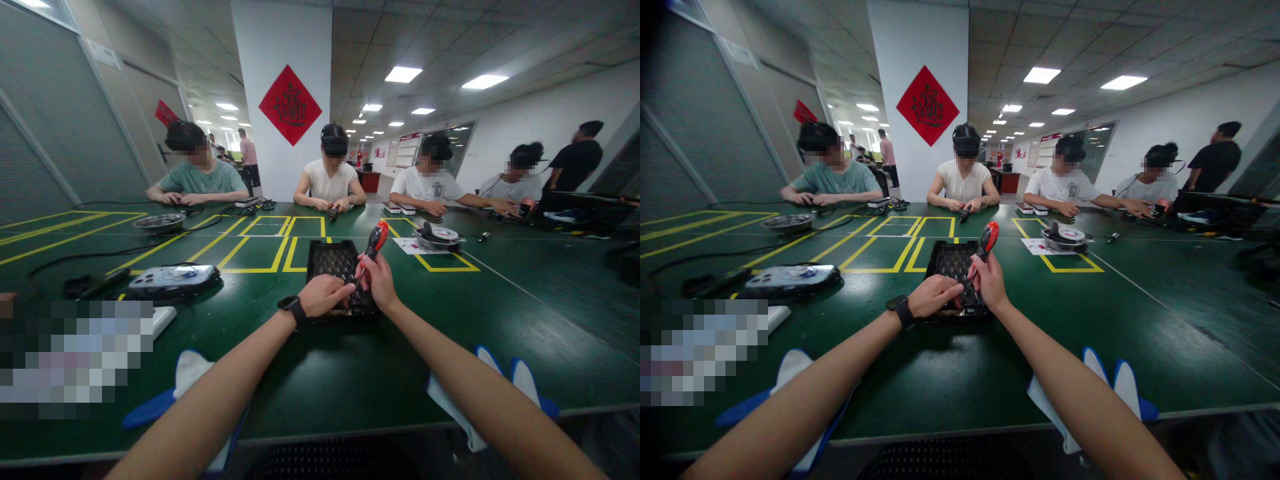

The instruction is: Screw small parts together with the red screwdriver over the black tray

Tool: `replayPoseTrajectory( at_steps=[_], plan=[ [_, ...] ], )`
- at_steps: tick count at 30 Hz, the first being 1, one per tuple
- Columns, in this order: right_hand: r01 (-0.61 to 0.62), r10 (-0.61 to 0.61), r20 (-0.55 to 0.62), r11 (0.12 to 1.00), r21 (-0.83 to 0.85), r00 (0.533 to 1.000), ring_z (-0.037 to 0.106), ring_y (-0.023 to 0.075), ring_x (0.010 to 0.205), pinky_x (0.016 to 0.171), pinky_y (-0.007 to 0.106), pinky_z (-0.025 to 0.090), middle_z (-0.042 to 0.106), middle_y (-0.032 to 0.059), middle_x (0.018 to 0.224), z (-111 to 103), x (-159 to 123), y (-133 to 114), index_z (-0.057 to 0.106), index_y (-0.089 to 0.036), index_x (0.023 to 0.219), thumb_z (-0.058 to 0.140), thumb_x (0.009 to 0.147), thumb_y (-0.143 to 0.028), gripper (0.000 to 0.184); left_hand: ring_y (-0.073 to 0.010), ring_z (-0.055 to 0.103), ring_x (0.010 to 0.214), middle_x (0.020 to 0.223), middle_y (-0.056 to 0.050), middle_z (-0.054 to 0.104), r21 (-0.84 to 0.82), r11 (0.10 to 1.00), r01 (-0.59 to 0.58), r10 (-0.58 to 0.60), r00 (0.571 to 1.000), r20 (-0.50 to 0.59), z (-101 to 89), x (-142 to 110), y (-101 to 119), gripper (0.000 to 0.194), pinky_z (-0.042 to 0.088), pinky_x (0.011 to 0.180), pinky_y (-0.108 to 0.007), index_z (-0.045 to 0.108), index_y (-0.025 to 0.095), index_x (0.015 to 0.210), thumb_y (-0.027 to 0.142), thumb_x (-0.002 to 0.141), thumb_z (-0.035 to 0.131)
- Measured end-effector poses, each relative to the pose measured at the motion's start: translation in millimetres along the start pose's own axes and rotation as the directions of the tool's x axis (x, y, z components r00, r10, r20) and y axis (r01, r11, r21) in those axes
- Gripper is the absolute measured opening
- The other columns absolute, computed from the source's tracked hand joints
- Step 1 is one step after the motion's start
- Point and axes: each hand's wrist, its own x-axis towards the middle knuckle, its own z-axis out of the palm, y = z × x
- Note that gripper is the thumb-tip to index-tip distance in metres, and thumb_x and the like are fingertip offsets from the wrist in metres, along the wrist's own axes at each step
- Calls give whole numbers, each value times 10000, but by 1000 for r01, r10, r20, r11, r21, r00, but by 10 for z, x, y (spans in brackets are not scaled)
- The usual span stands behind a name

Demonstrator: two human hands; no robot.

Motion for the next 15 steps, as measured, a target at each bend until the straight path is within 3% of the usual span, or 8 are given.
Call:
replayPoseTrajectory(
  at_steps=[9, 15],
  plan=[
    [13, -12, -28, 1000, 23, 1000, 359, 31, 327, 318, 153, 245, 518, -57, 559, -26, 28, 19, 450, -188, 871, 423, 821, -389, 209, -90, 491, 604, 657, -31, 575, 6, 999, -34, 34, 999, -5, -4, 7, 0, 594, 329, 635, -201, 667, 154, 624, 440, 878, 213],
    [19, -17, -52, 1000, 25, 998, 346, 29, 319, 320, 150, 240, 524, -62, 534, -25, 36, -9, 446, -189, 868, 435, 814, -400, 217, -91, 445, 556, 595, -6, 536, 39, 997, 66, -60, 987, -149, 9, 33, 1, 438, 299, 552, -200, 636, 153, 690, 508, 795, 402]
  ],
)
